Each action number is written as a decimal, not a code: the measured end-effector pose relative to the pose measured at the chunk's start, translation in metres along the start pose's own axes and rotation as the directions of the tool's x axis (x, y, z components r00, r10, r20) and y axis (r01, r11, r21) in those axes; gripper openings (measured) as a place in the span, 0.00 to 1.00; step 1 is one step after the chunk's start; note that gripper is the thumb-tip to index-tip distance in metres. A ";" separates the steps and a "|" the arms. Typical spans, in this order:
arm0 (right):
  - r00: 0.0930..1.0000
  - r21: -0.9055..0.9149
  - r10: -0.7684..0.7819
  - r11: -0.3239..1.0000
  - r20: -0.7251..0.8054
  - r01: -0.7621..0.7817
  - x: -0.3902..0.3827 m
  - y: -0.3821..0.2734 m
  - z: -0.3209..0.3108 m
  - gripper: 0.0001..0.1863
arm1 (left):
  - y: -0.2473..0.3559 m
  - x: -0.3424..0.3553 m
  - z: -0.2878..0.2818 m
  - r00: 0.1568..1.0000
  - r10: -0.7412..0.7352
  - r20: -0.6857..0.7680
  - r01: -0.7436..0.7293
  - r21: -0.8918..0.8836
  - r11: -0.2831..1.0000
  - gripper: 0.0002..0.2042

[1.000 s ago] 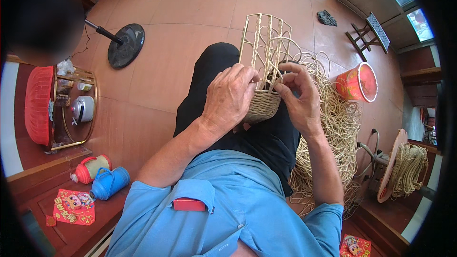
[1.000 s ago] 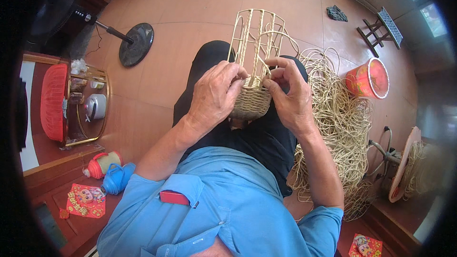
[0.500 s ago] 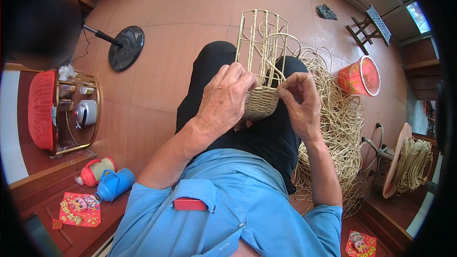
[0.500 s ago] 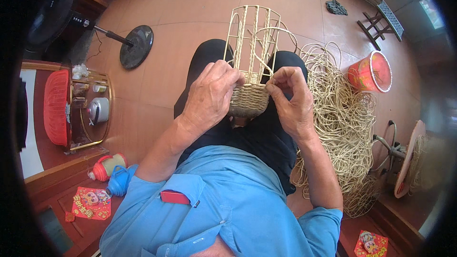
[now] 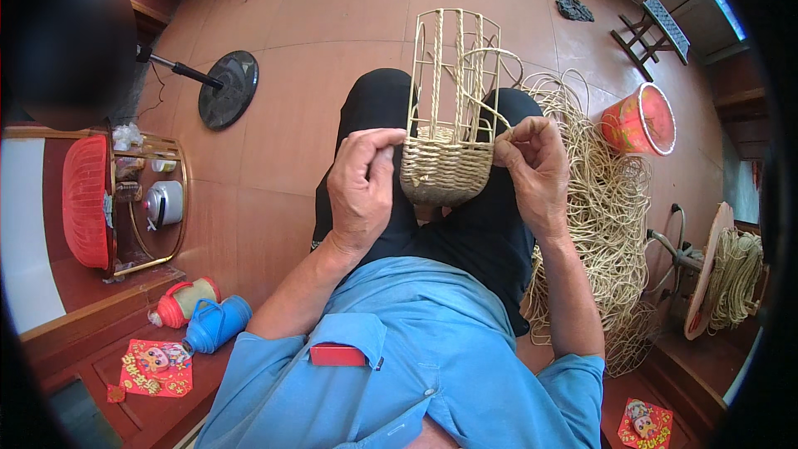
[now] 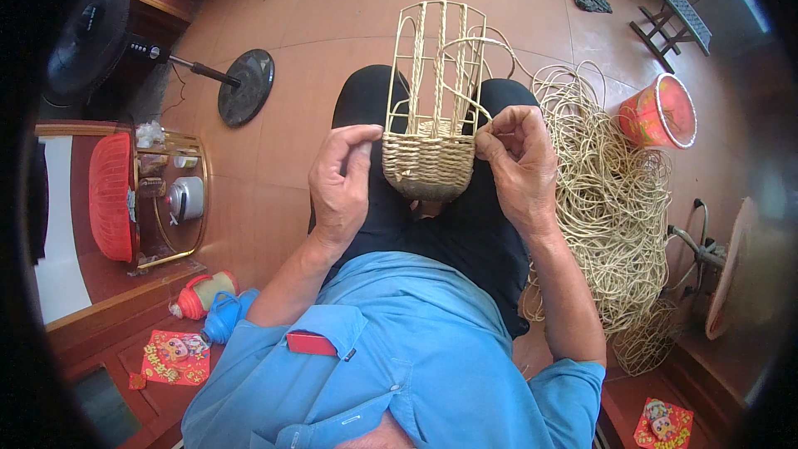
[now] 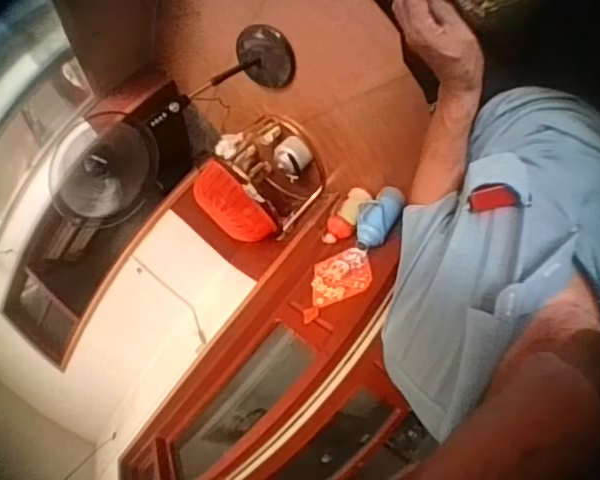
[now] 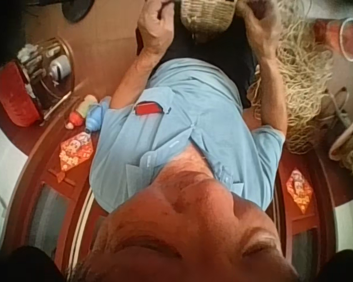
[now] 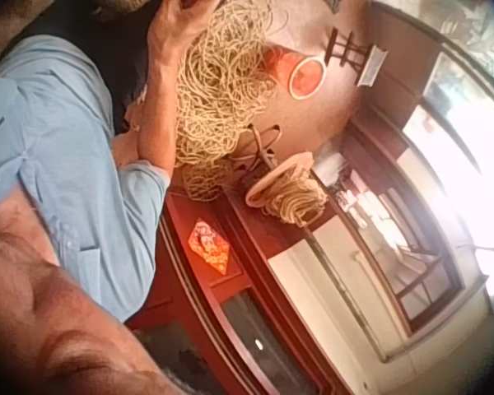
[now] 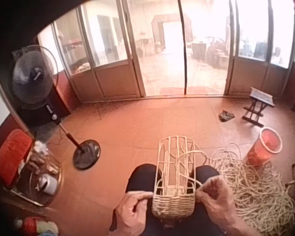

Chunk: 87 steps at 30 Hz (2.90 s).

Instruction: Weaving a bamboo or wicker basket structure by hand.

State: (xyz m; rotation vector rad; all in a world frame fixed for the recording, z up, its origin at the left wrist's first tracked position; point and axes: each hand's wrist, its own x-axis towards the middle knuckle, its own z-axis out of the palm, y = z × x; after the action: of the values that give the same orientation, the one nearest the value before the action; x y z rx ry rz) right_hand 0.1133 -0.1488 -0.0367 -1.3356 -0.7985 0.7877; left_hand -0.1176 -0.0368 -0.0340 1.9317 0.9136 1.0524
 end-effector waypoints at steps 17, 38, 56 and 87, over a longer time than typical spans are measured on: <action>1.000 -0.240 -0.027 0.970 0.005 0.028 0.022 -0.011 -0.004 0.12 | 0.032 0.010 0.049 0.878 0.320 0.355 -0.446 0.368 0.816 0.24; 0.959 -0.234 0.214 0.958 0.187 -0.168 0.034 -0.024 -0.011 0.38 | 0.044 0.019 0.048 0.915 0.179 0.360 -0.289 0.278 0.916 0.17; 0.971 0.126 0.184 0.978 -0.154 -0.166 -0.003 -0.008 0.020 0.21 | 0.035 0.018 0.040 0.958 0.129 0.257 -0.140 0.022 0.990 0.15; 0.966 0.758 0.121 0.645 -0.228 0.098 -0.018 -0.030 -0.335 0.05 | 0.037 0.024 0.071 0.942 0.236 0.239 -0.254 0.044 0.966 0.04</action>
State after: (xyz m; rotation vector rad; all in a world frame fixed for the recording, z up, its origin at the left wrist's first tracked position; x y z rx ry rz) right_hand 0.3920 -0.3383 -0.0305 -0.6331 -0.1708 0.8077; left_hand -0.0364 -0.0527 -0.0216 2.2197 0.5995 0.9140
